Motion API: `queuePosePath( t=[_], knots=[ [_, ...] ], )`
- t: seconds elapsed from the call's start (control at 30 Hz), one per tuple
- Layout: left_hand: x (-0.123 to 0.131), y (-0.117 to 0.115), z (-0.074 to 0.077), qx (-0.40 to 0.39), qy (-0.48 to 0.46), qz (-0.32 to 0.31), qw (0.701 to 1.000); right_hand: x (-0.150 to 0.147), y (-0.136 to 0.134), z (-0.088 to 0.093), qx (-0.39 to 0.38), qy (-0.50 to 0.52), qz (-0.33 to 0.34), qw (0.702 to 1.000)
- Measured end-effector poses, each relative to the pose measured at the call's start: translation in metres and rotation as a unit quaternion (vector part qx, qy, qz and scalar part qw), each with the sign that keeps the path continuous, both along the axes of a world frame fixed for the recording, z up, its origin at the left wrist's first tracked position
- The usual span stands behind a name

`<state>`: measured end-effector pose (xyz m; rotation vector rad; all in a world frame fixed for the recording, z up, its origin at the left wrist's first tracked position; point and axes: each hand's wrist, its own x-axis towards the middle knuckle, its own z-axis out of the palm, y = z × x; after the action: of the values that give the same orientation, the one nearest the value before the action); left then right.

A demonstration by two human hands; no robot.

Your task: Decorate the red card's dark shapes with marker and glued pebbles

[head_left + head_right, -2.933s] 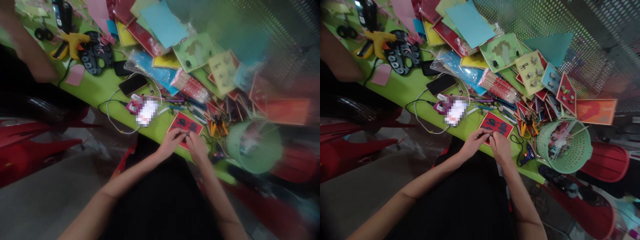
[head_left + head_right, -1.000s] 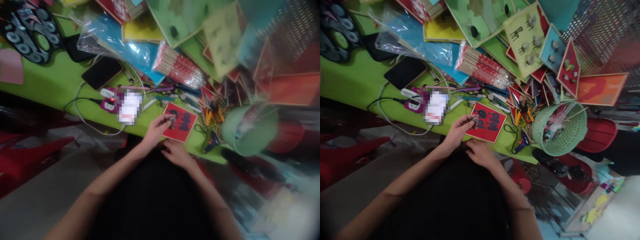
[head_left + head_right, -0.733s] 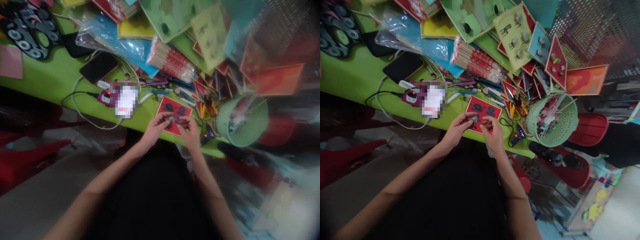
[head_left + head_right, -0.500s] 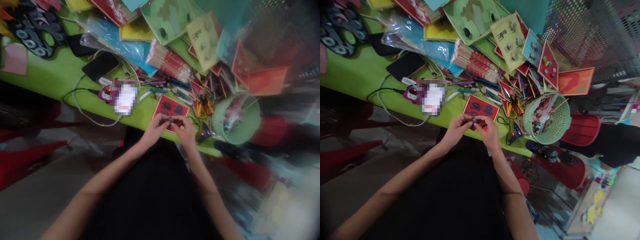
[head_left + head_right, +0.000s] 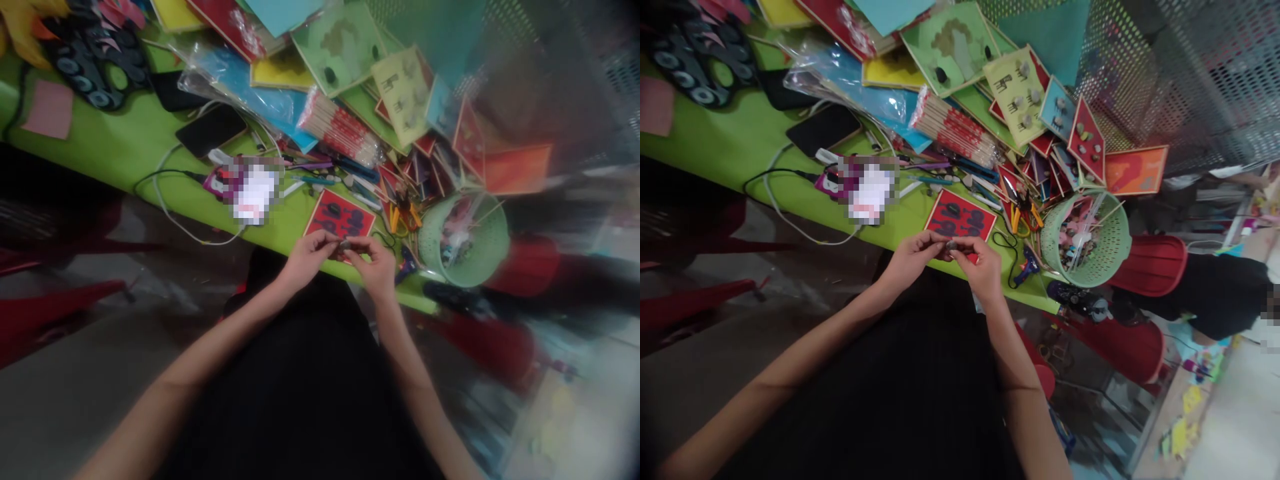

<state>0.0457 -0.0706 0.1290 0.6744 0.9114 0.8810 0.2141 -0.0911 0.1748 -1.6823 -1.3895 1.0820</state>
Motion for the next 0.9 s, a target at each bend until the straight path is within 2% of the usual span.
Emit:
queuePosePath(
  t=[0.2, 0.3, 0.47, 0.63, 0.77, 0.9],
  knots=[
    [0.004, -0.006, 0.004, -0.014, -0.04, -0.004, 0.999, -0.001, -0.005, 0.004, 0.026, -0.065, 0.015, 0.997],
    [0.006, -0.008, 0.007, -0.048, -0.078, 0.003, 0.996, 0.001, -0.006, 0.005, 0.038, -0.082, 0.033, 0.995],
    [0.002, -0.006, 0.008, -0.12, -0.127, -0.002, 0.985, 0.005, -0.004, 0.008, 0.03, -0.032, 0.04, 0.998],
    [0.001, -0.006, 0.008, -0.158, -0.142, -0.02, 0.977, 0.007, 0.0, 0.012, 0.026, 0.003, 0.045, 0.999],
    [0.003, -0.008, 0.008, -0.129, -0.115, -0.007, 0.985, 0.008, 0.0, 0.015, 0.023, -0.027, 0.062, 0.997],
    [0.005, -0.01, 0.01, -0.068, -0.076, -0.005, 0.995, 0.006, -0.001, 0.014, 0.017, -0.039, 0.042, 0.998]
  ],
)
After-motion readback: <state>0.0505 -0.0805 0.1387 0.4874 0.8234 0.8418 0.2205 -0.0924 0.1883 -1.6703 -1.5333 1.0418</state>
